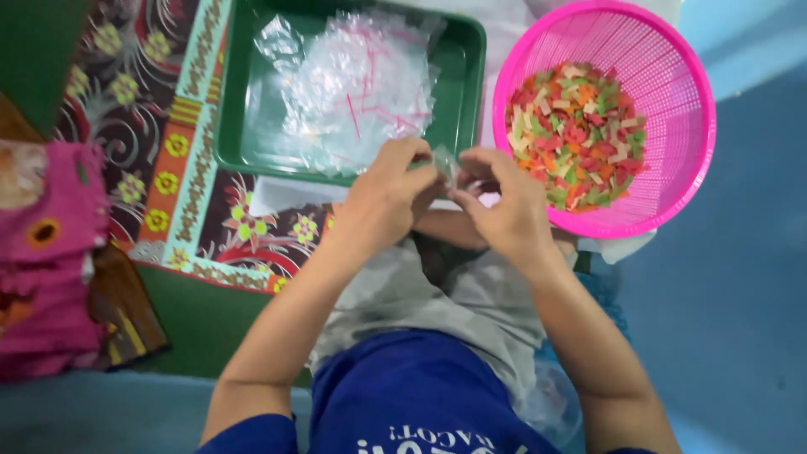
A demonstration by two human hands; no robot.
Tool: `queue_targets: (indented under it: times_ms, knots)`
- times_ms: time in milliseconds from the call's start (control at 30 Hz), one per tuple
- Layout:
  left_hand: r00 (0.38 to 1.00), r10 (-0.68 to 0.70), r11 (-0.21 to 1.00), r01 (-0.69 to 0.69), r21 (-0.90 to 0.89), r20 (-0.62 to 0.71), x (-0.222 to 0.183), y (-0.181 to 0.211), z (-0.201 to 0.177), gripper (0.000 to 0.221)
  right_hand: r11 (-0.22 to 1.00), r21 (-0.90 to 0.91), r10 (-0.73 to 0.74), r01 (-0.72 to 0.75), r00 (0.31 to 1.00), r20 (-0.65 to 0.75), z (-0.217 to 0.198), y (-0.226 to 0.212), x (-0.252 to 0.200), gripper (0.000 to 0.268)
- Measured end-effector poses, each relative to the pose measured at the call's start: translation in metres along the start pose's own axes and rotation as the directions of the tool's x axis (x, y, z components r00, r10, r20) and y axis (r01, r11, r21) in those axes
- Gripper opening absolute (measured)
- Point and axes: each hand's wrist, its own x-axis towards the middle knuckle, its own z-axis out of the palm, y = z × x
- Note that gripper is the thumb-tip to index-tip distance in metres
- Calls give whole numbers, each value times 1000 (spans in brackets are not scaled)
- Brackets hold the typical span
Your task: Manually portioning and packing colorful snack items into small plastic bags from a large basket.
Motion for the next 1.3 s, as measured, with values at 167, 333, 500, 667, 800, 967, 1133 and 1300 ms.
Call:
queue_targets:
  times_ms: [167,333,500,667,800,967,1133,1300]
  knots:
    - [1000,13,997,-13,-69,-14,-6,-2,-1,9,992,-68,-109,105,993,-55,-5,1,-9,32]
    - [1000,-20,983,19,-184,-7,-18,2,-1,21,983,16,-180,181,982,-52,-6,-5,-12,22]
    - [989,-131,973,116,-199,-62,-19,11,-5,31,978,40,-200,205,974,-103,-5,-10,-15,10]
    - [986,-163,944,168,-282,41,-20,11,-4,7,950,-31,-313,311,943,-114,-2,-9,-18,6]
    - [973,-213,928,230,-293,91,-24,8,2,3,941,-41,-338,336,933,-120,-1,-3,-18,3]
    - [960,-272,887,279,-369,73,-24,10,5,4,980,21,-198,200,978,-59,-5,-2,-20,6]
    - [928,-369,828,350,-438,45,-27,8,3,27,980,192,25,-46,994,111,-39,-4,-6,6]
    - [879,-471,780,453,-432,73,-22,20,-32,31,738,671,62,72,983,-174,-109,-20,18,13]
